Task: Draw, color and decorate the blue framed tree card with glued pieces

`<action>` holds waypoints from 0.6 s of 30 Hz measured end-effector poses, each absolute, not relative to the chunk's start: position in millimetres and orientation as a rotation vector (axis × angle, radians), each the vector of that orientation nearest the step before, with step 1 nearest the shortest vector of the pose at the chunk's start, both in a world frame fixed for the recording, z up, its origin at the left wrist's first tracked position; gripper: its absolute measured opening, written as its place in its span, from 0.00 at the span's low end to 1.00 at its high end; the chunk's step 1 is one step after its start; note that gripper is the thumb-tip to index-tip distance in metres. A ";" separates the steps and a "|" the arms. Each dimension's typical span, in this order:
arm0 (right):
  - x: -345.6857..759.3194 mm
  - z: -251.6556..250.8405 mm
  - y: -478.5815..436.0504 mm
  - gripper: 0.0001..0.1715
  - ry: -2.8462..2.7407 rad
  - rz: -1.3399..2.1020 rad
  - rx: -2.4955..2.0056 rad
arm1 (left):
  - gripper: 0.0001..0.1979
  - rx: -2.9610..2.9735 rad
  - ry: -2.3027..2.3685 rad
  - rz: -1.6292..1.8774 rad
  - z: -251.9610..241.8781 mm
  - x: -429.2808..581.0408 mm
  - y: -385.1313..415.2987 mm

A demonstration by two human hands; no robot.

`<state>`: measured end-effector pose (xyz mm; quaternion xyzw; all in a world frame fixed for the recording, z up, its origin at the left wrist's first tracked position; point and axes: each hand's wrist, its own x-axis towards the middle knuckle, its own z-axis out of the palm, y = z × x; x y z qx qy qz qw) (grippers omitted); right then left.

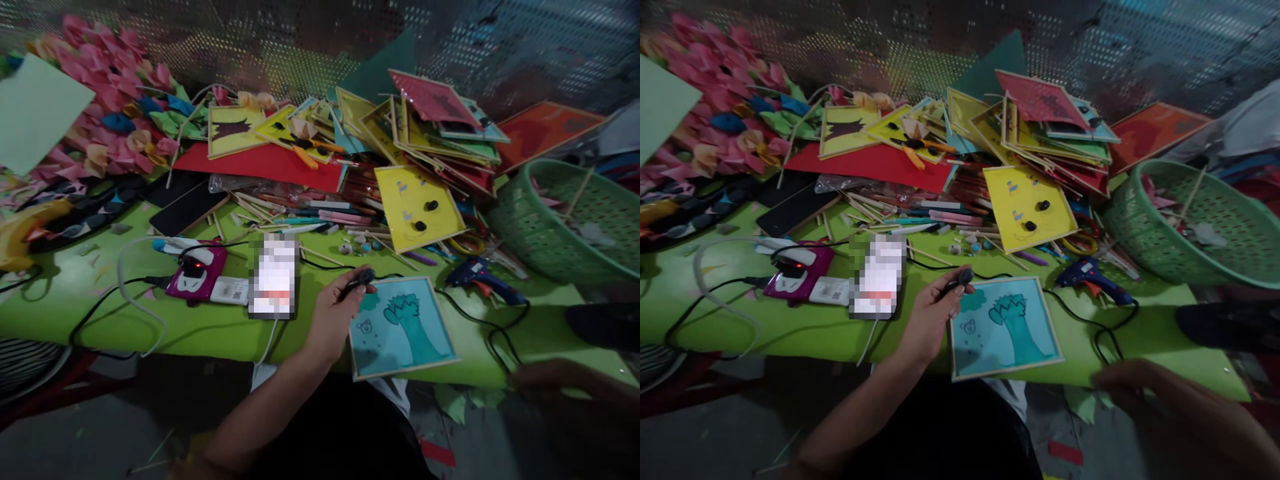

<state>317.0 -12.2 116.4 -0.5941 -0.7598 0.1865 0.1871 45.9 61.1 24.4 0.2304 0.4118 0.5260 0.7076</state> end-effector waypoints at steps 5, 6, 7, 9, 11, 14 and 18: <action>253.3 105.2 60.9 0.10 -2.374 0.696 -1.417 | 0.19 0.541 0.947 1.169 22.8 46.0 61.1; 238.5 100.3 74.0 0.13 -2.413 0.656 -1.392 | 0.18 0.537 0.944 1.183 22.1 46.4 61.1; 225.6 95.7 84.6 0.14 -2.458 0.574 -1.369 | 0.18 0.532 0.939 1.202 21.2 46.9 61.2; 208.0 88.9 98.3 0.16 -2.542 0.399 -1.332 | 0.17 0.534 0.927 1.232 19.5 47.6 61.1; 200.6 85.9 104.0 0.18 -2.604 0.257 -1.328 | 0.17 0.557 0.928 1.241 18.1 47.8 60.7; 199.4 85.8 106.1 0.19 -2.679 0.121 -1.348 | 0.17 0.592 0.935 1.236 17.5 47.7 60.2; 196.8 86.6 108.5 0.17 -2.744 0.100 -1.301 | 0.16 0.593 0.939 1.236 18.6 47.3 60.6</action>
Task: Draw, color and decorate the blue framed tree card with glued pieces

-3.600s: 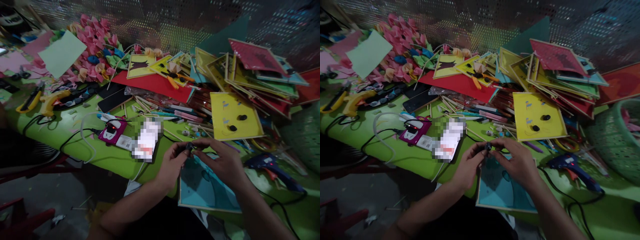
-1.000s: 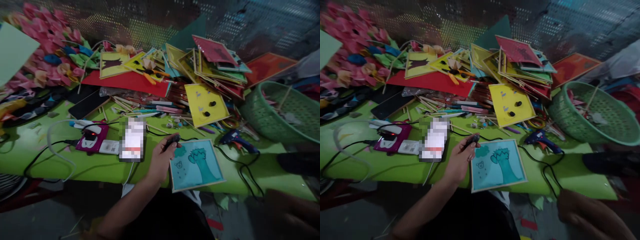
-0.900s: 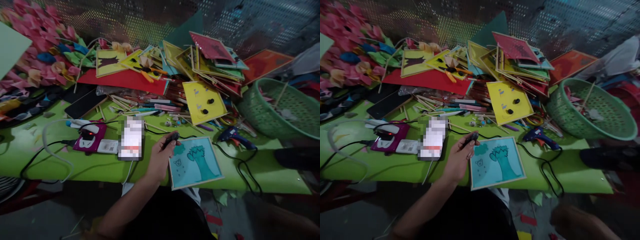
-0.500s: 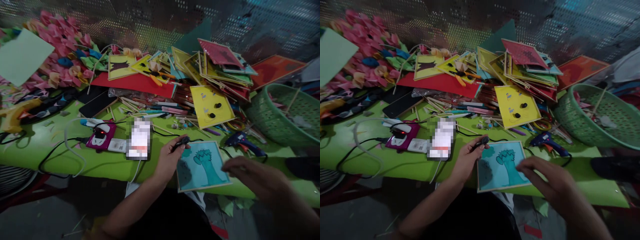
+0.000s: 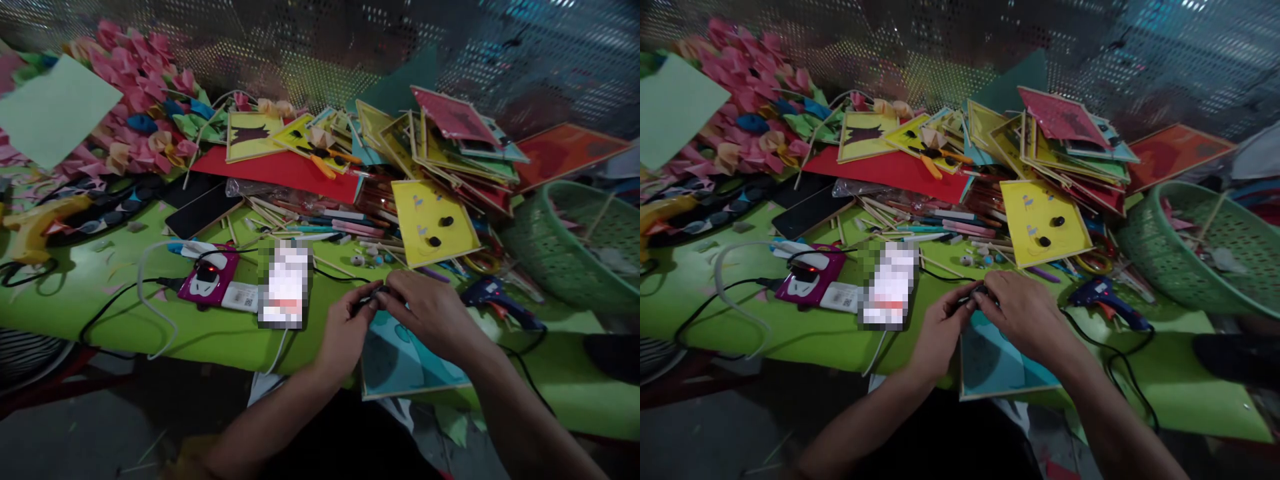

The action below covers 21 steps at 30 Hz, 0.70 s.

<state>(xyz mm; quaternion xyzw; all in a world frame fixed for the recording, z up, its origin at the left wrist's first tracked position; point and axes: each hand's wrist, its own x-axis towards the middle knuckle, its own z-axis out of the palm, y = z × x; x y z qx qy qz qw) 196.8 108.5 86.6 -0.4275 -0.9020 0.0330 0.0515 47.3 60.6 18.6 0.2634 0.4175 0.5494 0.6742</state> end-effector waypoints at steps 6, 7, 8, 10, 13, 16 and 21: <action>193.6 88.3 110.4 0.16 -2.709 0.224 -1.291 | 0.15 0.545 0.950 1.256 18.6 47.6 61.0; 194.4 88.4 110.2 0.16 -2.705 0.254 -1.283 | 0.15 0.549 0.956 1.255 18.8 47.6 60.6; 195.1 88.4 110.0 0.16 -2.702 0.275 -1.277 | 0.15 0.559 0.962 1.256 19.3 47.6 60.3; 196.2 87.5 109.9 0.17 -2.698 0.286 -1.282 | 0.14 0.577 0.978 1.267 20.8 47.5 59.5; 195.4 84.9 110.3 0.18 -2.695 0.277 -1.321 | 0.14 0.587 0.998 1.284 23.6 47.0 58.7; 192.7 82.8 110.9 0.16 -2.689 0.316 -1.346 | 0.14 0.589 1.005 1.283 25.0 46.6 58.9; 191.0 80.3 111.5 0.14 -2.669 0.334 -1.327 | 0.14 0.593 1.026 1.292 23.3 46.9 59.9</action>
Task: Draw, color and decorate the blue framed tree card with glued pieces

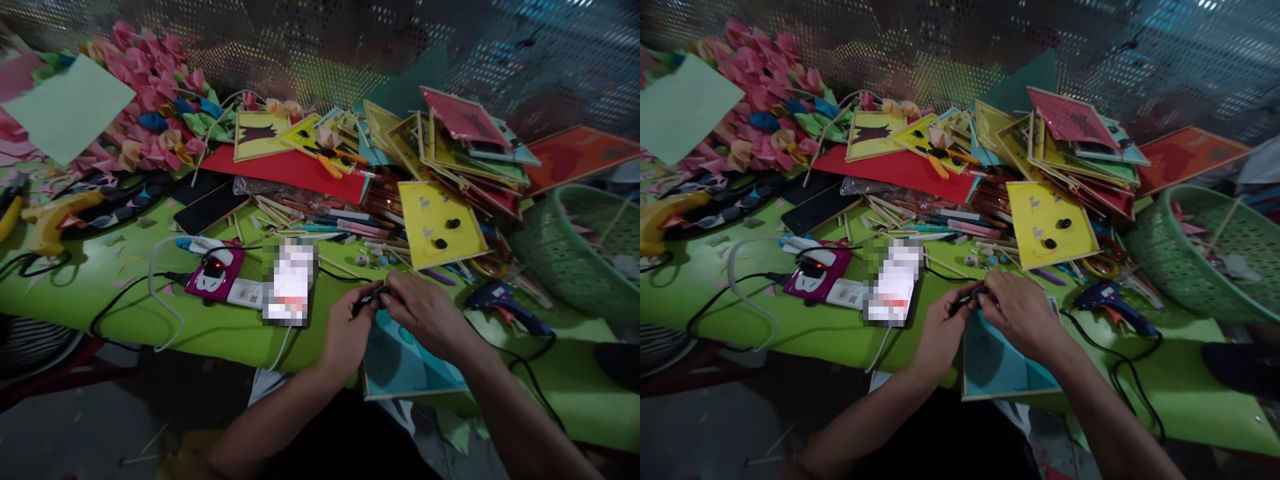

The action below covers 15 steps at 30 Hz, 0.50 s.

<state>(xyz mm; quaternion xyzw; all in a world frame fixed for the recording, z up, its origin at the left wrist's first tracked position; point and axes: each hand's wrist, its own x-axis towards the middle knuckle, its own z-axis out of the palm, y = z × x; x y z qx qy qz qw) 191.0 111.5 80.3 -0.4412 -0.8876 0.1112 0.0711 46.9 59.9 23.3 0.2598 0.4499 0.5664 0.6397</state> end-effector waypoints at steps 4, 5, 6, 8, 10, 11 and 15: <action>194.3 78.5 111.7 0.14 -2.665 0.364 -1.320 | 0.14 0.599 1.016 1.298 23.4 47.6 59.8; 195.2 78.6 111.8 0.14 -2.662 0.386 -1.318 | 0.14 0.592 1.012 1.299 23.9 47.7 59.8; 196.0 79.1 111.9 0.14 -2.655 0.413 -1.314 | 0.14 0.585 1.011 1.298 24.5 47.8 59.8; 196.8 80.6 112.0 0.14 -2.630 0.465 -1.287 | 0.14 0.573 1.018 1.296 25.5 48.0 60.2; 196.5 82.5 112.0 0.15 -2.608 0.503 -1.265 | 0.13 0.568 1.023 1.295 26.2 47.8 60.7; 195.9 83.2 112.1 0.15 -2.602 0.508 -1.268 | 0.13 0.568 1.023 1.300 26.5 47.6 60.9; 192.7 81.8 112.4 0.17 -2.605 0.425 -1.319 | 0.13 0.599 1.041 1.311 28.6 46.0 60.5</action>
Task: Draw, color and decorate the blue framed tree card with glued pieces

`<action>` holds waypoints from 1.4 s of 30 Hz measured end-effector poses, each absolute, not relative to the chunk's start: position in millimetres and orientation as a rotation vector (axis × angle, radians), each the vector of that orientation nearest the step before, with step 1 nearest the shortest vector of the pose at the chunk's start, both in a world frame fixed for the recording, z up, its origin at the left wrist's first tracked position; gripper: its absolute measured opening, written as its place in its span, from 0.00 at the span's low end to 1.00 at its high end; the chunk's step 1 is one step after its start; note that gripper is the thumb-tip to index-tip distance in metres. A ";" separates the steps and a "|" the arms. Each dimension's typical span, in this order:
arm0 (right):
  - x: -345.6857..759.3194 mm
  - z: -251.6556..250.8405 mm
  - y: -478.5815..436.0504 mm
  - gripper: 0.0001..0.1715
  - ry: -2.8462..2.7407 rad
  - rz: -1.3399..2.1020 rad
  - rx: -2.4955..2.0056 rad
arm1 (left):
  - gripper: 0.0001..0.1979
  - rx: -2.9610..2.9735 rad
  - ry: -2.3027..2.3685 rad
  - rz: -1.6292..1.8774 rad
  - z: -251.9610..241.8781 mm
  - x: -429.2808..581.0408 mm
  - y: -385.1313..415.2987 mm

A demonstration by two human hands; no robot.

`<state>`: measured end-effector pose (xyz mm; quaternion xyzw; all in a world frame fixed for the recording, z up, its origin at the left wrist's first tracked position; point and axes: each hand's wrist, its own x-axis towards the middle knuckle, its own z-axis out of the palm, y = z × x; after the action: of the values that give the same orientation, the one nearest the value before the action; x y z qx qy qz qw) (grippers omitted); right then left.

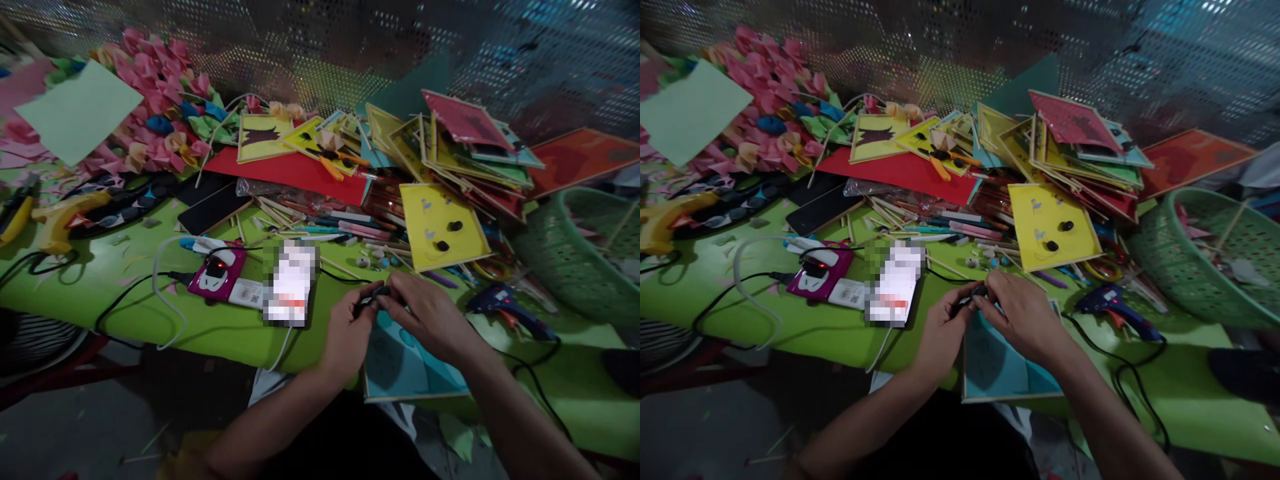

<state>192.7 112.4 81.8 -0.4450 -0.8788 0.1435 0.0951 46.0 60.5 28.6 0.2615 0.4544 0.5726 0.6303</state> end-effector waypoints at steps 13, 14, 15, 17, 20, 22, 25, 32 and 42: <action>194.2 73.0 114.3 0.14 -2.576 0.424 -1.254 | 0.12 0.554 1.004 1.309 25.9 46.7 61.1; 195.1 73.1 114.3 0.15 -2.562 0.443 -1.248 | 0.12 0.546 0.999 1.308 25.5 46.7 61.2; 196.2 73.4 114.1 0.15 -2.545 0.461 -1.245 | 0.12 0.540 0.995 1.304 25.1 46.8 61.4; 198.6 74.8 113.0 0.15 -2.518 0.492 -1.251 | 0.13 0.532 0.995 1.294 24.2 47.0 61.5; 200.7 78.6 110.6 0.15 -2.470 0.527 -1.302 | 0.14 0.512 0.984 1.282 22.8 47.4 61.4; 200.5 80.2 109.3 0.16 -2.462 0.510 -1.332 | 0.14 0.515 0.980 1.294 22.2 47.7 61.2; 198.5 79.1 108.5 0.19 -2.506 0.460 -1.324 | 0.13 0.545 0.986 1.318 22.0 48.0 61.0; 201.3 78.7 105.0 0.18 -2.382 0.470 -1.301 | 0.14 0.483 0.962 1.292 23.6 48.3 62.1; 199.4 75.1 105.1 0.13 -2.366 0.533 -1.380 | 0.14 0.551 0.958 1.344 24.8 46.0 60.7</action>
<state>199.4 105.1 75.1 -0.4868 -0.8350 0.1879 0.1747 46.0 60.7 24.8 0.2419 0.4209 0.5905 0.6447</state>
